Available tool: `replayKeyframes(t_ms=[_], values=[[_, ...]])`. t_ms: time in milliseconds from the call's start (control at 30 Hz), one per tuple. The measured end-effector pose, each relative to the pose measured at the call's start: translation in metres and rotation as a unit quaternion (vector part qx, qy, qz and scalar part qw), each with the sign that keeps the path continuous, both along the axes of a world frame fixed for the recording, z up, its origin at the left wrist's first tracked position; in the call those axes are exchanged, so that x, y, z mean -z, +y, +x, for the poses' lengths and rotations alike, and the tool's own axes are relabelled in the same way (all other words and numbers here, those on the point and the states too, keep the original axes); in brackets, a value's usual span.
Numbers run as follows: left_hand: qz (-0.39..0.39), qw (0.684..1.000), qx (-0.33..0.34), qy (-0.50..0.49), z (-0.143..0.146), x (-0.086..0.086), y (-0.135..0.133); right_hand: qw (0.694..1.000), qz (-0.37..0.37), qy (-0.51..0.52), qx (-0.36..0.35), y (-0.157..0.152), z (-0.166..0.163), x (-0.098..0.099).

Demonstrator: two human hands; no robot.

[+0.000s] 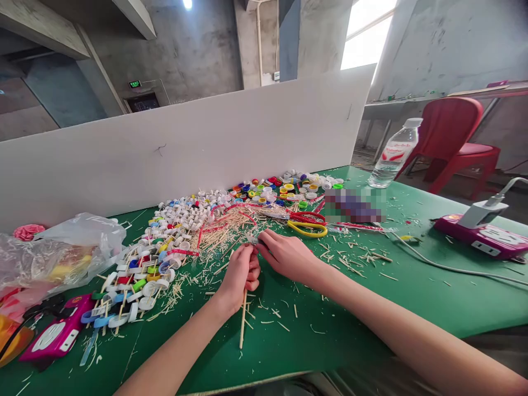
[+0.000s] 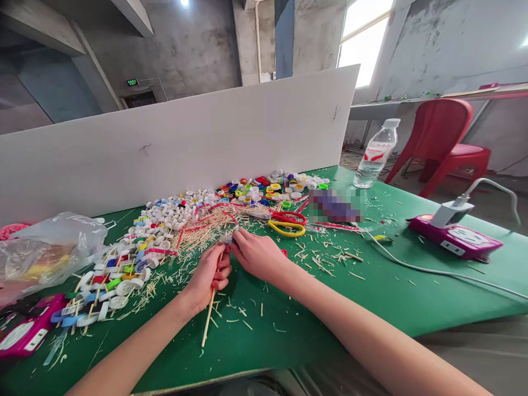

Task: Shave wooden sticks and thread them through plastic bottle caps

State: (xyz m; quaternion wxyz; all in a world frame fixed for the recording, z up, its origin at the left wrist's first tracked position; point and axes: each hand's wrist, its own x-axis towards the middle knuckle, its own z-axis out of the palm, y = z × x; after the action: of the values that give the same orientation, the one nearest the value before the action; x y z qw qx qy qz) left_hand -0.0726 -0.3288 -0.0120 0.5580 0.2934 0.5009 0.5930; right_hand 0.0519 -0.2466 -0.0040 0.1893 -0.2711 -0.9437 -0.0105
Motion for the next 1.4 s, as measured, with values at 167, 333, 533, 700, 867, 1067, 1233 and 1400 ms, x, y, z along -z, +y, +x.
replayKeyframes(t_ms=[167,333,533,700,867,1067,1233,1400], values=[[0.002,1.000,0.005,-0.001,0.000,-0.002,0.000,0.999,-0.005,-0.004,-0.036,0.001,0.002,-0.001],[0.003,1.000,0.003,0.027,0.001,-0.001,0.000,0.999,-0.021,0.000,-0.050,0.003,0.003,0.000],[0.010,0.998,-0.004,0.067,0.002,0.003,0.000,0.999,-0.008,0.000,-0.035,0.004,0.002,0.001],[0.018,0.996,-0.005,0.090,0.004,0.002,0.000,1.000,0.011,-0.008,-0.022,0.003,0.002,0.000],[0.022,0.995,0.001,0.102,0.004,0.005,0.000,1.000,0.020,0.000,-0.017,0.002,0.002,0.002],[0.015,0.995,0.005,0.101,0.002,0.006,0.000,0.999,0.044,0.007,-0.011,0.002,0.001,0.007],[0.013,0.995,0.009,0.102,-0.001,0.007,0.000,0.998,0.065,0.016,0.014,-0.001,-0.002,0.012],[0.010,0.996,0.006,0.094,-0.003,0.008,0.000,0.994,0.105,-0.004,0.030,-0.008,-0.004,0.011]])
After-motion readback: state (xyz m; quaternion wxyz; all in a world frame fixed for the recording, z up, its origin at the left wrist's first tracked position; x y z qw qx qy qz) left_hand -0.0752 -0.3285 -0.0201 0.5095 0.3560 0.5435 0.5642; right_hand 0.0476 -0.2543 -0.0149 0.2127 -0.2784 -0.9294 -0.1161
